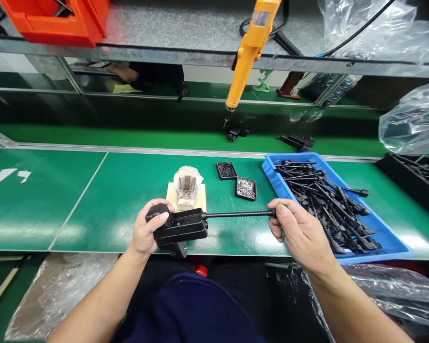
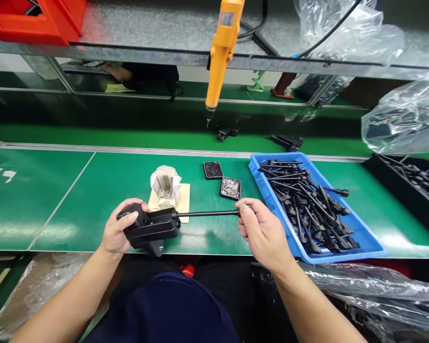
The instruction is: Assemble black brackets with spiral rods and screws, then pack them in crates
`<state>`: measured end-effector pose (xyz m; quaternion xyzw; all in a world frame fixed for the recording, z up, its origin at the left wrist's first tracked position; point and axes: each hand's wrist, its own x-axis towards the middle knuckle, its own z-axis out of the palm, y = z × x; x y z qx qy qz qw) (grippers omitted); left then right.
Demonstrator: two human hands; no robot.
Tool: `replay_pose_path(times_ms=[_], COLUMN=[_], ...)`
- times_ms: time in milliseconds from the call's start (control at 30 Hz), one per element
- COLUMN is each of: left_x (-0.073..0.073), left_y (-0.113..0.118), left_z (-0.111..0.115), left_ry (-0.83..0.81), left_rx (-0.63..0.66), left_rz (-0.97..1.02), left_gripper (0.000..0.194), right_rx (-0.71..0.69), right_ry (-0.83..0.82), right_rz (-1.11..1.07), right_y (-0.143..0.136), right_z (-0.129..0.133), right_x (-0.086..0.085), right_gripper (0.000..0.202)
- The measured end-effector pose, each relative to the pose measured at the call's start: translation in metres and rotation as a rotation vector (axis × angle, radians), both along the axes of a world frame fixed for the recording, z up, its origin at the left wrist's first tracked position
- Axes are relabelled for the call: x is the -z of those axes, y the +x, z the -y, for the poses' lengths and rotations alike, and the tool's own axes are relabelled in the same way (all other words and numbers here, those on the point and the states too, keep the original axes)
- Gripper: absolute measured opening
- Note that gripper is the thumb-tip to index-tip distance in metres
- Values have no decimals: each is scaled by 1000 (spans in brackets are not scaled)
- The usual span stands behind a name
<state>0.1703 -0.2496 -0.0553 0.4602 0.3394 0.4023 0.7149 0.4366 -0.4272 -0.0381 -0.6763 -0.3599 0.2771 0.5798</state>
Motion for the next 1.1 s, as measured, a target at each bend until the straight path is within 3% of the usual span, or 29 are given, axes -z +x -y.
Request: replay_pose_path(times_ms=[400,633,800,867,1000,1100], left_x=[-1,1,1,3,6,5], left_y=[14,13,14,12,7,6], left_z=[6,6,7,5,0,-1], left_ry=[29,-56,-35,-18,-62,-90], left_rx=[121,140,138,127,94,101], left_rz=[23,24,7,-19,-44,-37], left_gripper=[37,37,37,37,34,35], right_rx=[-119,-314,-143,-153,-377,-374], right_ry=[-17,69,-77,-136,-150,-148], right_rz=[127,196,85,55,100,104], right_y=[-47,-37,-48,-49,-37,-31], right_z=[-9,-14,-17,-19,-20,-21], right_x=[20,23,30,26,9,1], right_gripper=[31,28,39,46,62,59])
